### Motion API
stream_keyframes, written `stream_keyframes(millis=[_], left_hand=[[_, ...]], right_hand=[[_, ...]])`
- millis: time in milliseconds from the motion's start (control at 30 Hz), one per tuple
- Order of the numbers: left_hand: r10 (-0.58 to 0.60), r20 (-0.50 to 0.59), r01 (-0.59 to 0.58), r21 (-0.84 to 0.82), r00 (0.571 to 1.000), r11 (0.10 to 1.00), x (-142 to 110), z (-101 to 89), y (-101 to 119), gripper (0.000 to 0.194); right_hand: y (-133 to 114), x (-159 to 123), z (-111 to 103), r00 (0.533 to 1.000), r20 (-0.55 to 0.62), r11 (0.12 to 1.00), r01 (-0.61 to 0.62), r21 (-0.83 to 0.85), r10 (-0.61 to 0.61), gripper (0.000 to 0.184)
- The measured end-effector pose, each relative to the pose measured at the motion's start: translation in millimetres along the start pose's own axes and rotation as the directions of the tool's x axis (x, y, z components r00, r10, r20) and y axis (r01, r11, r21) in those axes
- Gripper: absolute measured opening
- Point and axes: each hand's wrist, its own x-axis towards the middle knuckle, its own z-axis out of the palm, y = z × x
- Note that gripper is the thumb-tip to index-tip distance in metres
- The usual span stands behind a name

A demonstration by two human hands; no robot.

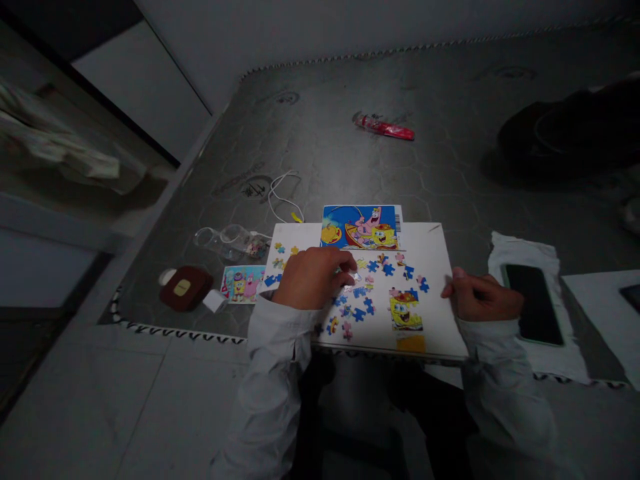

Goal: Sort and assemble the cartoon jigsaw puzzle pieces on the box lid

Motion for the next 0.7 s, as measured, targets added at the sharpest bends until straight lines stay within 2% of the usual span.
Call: stream_keyframes(millis=[100, 200, 333, 467, 700], left_hand=[[0.005, 0.05, -0.005, -0.01, 0.999, 1.0, 1.0, 0.1, -1.0, 0.019], [0.003, 0.074, 0.001, -0.045, 0.997, 0.999, 0.4, 2.3, -2.7, 0.017], [-0.072, 0.059, 0.076, -0.062, 0.996, 0.995, -3.8, 4.3, -2.6, 0.01], [-0.176, 0.034, 0.177, -0.019, 0.984, 0.984, -7.2, 4.3, 2.7, 0.011], [-0.212, 0.002, 0.212, 0.055, 0.977, 0.976, -11.9, -2.3, 8.6, 0.014]], right_hand=[[-2.8, -0.6, 0.7, 0.997, -0.072, 1.0, 0.007, -0.024, -0.009, 0.049], [-4.9, -0.9, 1.1, 0.997, -0.07, 1.0, 0.014, -0.022, -0.015, 0.05], [-4.1, -0.4, 0.7, 0.999, -0.053, 1.0, 0.013, 0.004, -0.012, 0.049], [-4.7, -0.5, 0.1, 0.998, -0.061, 1.0, -0.001, -0.022, -0.001, 0.048], [-9.8, -0.7, -0.5, 0.998, -0.059, 0.999, -0.004, -0.033, 0.002, 0.052]])
